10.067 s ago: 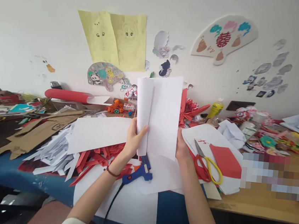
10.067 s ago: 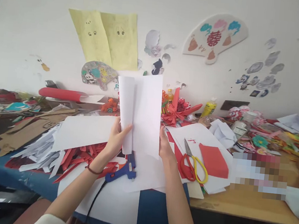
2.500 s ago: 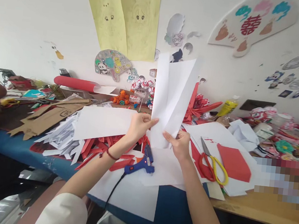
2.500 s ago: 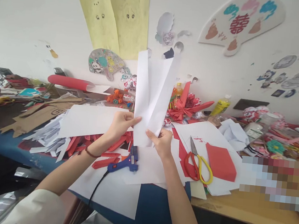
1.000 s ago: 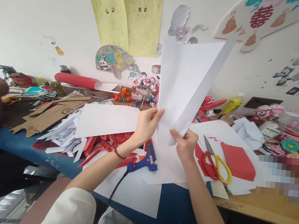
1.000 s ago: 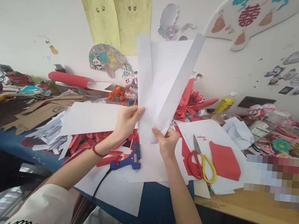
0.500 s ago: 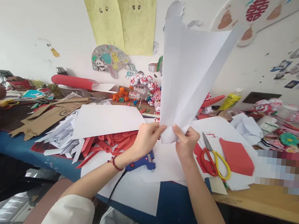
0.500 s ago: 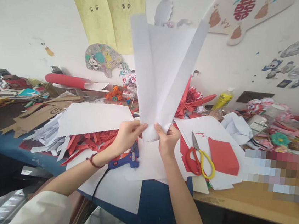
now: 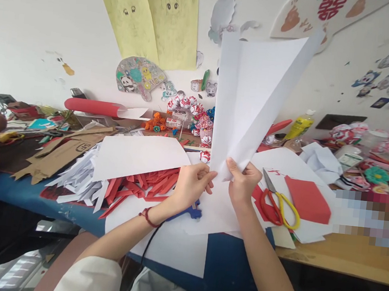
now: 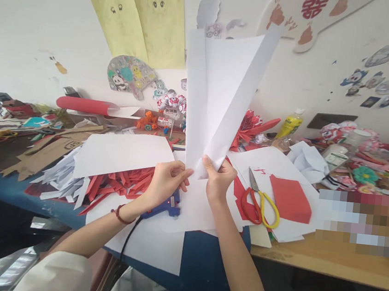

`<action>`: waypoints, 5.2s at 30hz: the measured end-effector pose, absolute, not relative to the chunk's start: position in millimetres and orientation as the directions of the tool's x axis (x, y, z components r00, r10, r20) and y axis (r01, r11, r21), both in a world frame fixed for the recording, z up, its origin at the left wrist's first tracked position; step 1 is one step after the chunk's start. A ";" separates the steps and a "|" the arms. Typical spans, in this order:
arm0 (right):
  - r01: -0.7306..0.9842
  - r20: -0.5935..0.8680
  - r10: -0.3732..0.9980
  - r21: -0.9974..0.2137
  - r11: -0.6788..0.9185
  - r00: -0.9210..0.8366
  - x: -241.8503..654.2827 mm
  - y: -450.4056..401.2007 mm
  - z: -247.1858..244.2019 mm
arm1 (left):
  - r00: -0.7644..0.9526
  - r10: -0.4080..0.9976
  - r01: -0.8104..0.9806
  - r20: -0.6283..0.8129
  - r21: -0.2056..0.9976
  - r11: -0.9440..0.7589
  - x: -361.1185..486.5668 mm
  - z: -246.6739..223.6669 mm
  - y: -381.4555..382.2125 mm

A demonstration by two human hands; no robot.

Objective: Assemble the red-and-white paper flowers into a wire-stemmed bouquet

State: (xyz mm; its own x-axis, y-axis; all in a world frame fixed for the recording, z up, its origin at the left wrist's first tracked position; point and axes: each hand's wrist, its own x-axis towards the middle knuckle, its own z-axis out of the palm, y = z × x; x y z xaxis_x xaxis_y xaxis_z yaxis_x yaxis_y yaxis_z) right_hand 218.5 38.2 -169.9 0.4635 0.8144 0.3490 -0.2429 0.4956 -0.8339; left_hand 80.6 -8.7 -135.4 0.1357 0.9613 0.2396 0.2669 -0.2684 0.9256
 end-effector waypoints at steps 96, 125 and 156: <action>-0.497 0.135 0.879 -0.781 0.379 0.457 254.1 58.3 -157.4 | 0.307 0.952 0.420 0.006 0.896 -0.141 49.1 -120.0 -22.7; 0.040 -0.002 0.772 -0.999 0.031 -0.635 222.1 38.7 -175.3 | 0.298 0.938 0.678 0.179 0.652 -0.339 28.0 -99.4 1.0; -0.459 0.176 0.839 -0.770 0.443 0.514 244.2 59.6 -164.9 | 0.404 0.900 0.639 -0.166 0.755 -0.148 20.1 -130.5 -73.4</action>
